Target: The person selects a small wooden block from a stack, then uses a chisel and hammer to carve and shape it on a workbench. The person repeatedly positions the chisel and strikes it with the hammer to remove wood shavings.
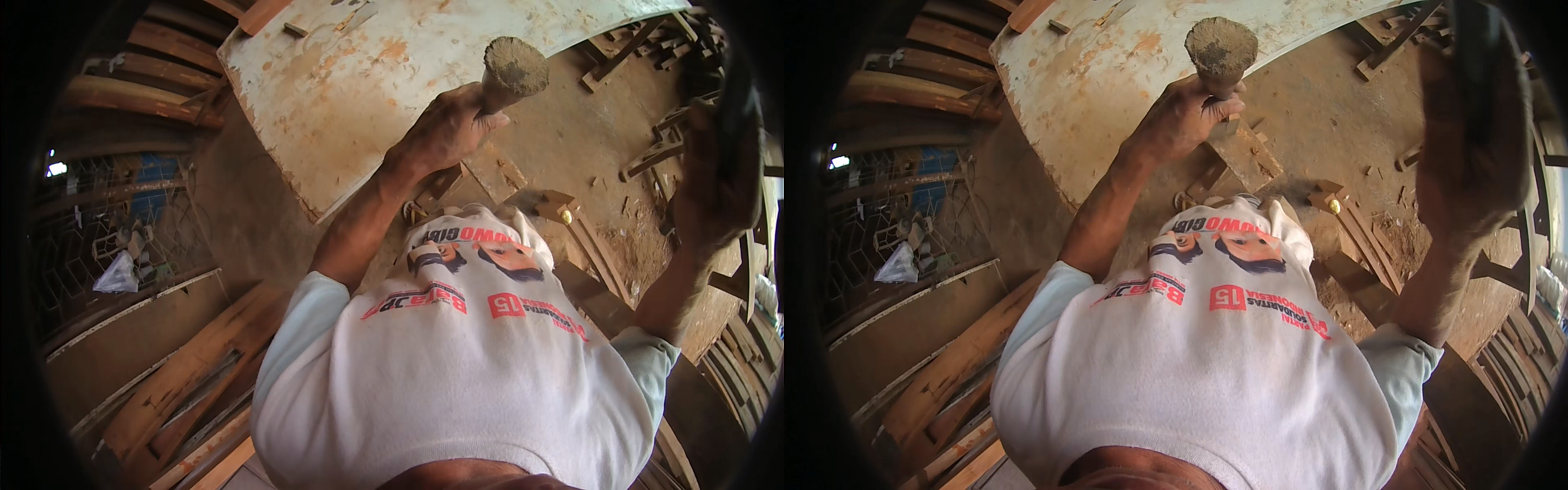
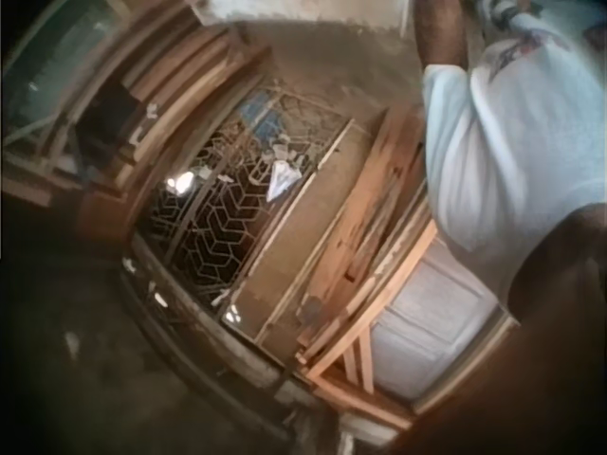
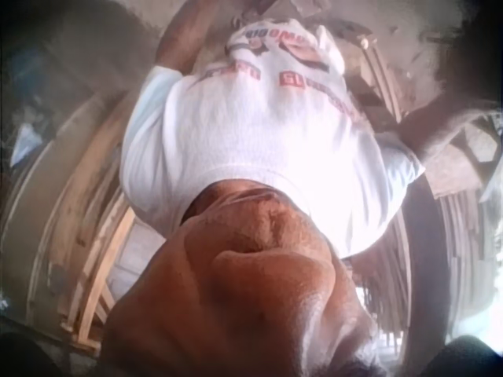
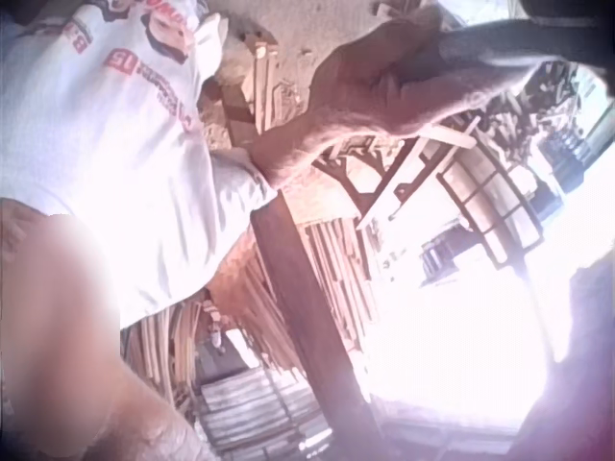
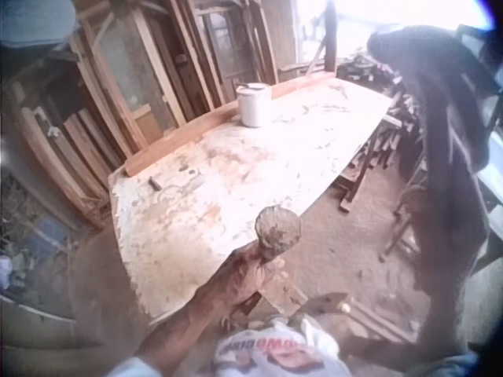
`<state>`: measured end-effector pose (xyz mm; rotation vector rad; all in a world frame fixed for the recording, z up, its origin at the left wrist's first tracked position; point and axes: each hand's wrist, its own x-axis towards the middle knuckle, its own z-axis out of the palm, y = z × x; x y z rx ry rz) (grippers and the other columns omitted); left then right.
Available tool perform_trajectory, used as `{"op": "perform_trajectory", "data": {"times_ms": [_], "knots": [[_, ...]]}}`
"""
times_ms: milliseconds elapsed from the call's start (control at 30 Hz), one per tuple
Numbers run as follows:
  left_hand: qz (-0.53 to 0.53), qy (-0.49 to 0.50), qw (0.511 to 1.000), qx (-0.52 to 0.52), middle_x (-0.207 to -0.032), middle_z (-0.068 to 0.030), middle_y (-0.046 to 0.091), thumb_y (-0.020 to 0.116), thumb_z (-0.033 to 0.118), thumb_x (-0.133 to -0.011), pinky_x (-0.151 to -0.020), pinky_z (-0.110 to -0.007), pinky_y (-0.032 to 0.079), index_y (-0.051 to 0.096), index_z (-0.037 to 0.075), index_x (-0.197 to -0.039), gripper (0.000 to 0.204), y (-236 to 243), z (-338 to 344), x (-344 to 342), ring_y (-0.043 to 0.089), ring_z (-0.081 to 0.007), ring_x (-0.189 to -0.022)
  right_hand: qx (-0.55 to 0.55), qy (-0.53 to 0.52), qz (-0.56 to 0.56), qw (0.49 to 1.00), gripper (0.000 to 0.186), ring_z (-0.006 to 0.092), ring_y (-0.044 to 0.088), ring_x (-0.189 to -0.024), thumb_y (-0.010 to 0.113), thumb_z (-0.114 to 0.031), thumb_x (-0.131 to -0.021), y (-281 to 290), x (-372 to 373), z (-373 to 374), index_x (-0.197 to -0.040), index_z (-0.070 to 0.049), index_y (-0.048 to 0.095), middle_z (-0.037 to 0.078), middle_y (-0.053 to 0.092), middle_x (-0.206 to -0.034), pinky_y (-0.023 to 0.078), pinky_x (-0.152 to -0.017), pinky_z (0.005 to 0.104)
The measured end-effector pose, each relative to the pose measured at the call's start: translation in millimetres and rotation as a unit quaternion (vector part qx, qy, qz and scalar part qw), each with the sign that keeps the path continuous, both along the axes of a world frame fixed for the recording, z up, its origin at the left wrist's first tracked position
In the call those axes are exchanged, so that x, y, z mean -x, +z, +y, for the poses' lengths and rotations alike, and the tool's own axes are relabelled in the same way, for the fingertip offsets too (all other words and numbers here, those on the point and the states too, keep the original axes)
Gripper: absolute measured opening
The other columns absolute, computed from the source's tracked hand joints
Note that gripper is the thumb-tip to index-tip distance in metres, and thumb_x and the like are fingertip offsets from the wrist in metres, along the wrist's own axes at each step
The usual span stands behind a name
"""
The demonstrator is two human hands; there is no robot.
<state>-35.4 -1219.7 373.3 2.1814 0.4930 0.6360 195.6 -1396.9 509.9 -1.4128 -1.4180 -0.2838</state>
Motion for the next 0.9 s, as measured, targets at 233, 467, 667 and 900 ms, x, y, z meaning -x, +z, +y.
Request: {"op": "perform_trajectory", "data": {"times_ms": [233,467,667,900], "knots": [[0.044,0.010,0.999,-0.021,-0.107,-0.0205,0.074,0.075,0.019,-0.097,-0.089,-0.044,0.058,0.066,0.001,-0.121,0.031,-5,-1,8,0.073,-0.0366,-0.101,0.284,-0.037,-0.176,0.942,0.056,0.0234,0.072,-0.082,0.072,-0.013,-0.098,-9,26,-3,-0.150,-0.027,0.055,0.008,0.072,-0.101,0.058,-0.066,0.0372],[0.050,0.040,0.998,0.017,-0.107,-0.0203,0.075,0.074,0.018,-0.098,-0.088,-0.043,0.058,0.066,0.001,-0.122,0.030,-53,1,14,0.073,-0.0369,-0.100,0.306,0.074,-0.045,0.948,0.051,0.0362,0.072,-0.081,0.070,-0.023,-0.100,-74,25,28,-0.150,-0.022,0.057,0.015,0.073,-0.098,0.057,-0.072,0.0484],[0.009,0.111,0.994,-0.005,-0.105,-0.0128,0.077,0.073,0.023,-0.101,-0.089,-0.038,0.056,0.071,0.002,-0.116,0.026,-70,24,16,0.072,-0.0251,-0.097,0.301,0.025,0.045,0.952,0.038,0.0422,0.073,-0.087,0.066,-0.025,-0.100,-173,6,127,-0.135,-0.012,0.063,0.022,0.073,-0.094,0.056,-0.077,0.0514],[-0.009,0.119,0.991,0.067,-0.107,-0.0113,0.077,0.074,0.020,-0.099,-0.090,-0.037,0.057,0.071,0.002,-0.113,0.022,-78,26,30,0.072,-0.0244,-0.098,0.325,0.051,-0.071,0.942,0.032,0.0420,0.071,-0.096,0.065,-0.027,-0.099,-233,9,244,-0.128,-0.011,0.066,0.021,0.074,-0.104,0.055,-0.082,0.0526]]}}
